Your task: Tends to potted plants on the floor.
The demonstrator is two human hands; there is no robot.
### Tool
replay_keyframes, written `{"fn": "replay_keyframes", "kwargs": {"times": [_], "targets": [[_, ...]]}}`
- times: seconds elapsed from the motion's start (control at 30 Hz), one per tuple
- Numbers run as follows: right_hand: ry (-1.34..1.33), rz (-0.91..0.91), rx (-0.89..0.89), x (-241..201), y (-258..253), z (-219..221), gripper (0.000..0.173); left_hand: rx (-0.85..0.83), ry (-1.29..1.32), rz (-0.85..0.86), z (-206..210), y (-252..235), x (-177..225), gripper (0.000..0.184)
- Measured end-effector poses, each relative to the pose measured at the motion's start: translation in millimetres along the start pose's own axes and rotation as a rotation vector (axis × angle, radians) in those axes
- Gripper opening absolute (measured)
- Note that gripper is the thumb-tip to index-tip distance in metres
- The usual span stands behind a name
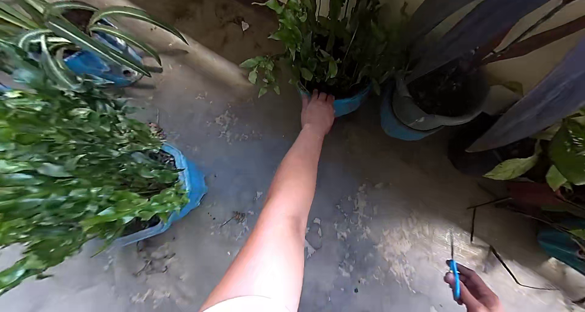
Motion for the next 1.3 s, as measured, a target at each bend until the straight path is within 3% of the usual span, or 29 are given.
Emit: {"fn": "replay_keyframes", "kwargs": {"times": [0.13, 0.3, 0.4, 0.6, 0.73, 0.83, 1.0, 1.13, 1.2, 1.3], "targets": [[-0.115, 0.011, -0.014, 14, 6, 14, 0.03, 0.128, -0.009, 0.108, 4, -6, -7, 0.033], [-0.016, 0.026, -0.105, 8, 52, 22, 0.035, 0.038, 0.083, 0.076, 4, 3, -8, 0.032], [0.009, -0.007, -0.112, -6, 66, 21, 0.036, -0.011, 0.098, 0.125, 4, 34, -12, 0.032], [0.033, -0.087, -0.164, -10, 68, 42, 0.04, 0.044, 0.061, 0.339, -4, 134, -42, 0.026], [0.267, -0.121, -0.336, -4, 72, 70, 0.052, -0.039, 0.051, 0.374, -10, 224, -69, 0.025], [0.565, -0.23, -0.47, -15, 62, 90, 0.055, -0.148, 0.025, 0.364, -10, 294, -90, 0.04], [1.139, -0.366, -0.859, -30, 66, 153, 0.053, -0.563, -0.001, 0.13, -6, 403, -118, 0.065], [1.56, -0.515, -1.059, -49, 85, 201, 0.055, -0.879, -0.039, -0.057, -10, 456, -115, 0.057], [1.61, -0.598, -1.033, -69, 93, 223, 0.054, -0.849, 0.045, -0.047, -29, 452, -97, 0.047], [1.516, -0.666, -0.966, -89, 100, 243, 0.054, -0.53, 0.264, 0.005, -74, 413, -80, 0.029]]}}
Point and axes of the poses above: each hand's wrist, its own y-axis away from the middle knuckle, its own z-axis out of the palm, x = y × z, the point moved 10 cm from there along -y, towards the middle knuckle, and after that the axes turned 7 degrees about x, right-handed, at the moved point
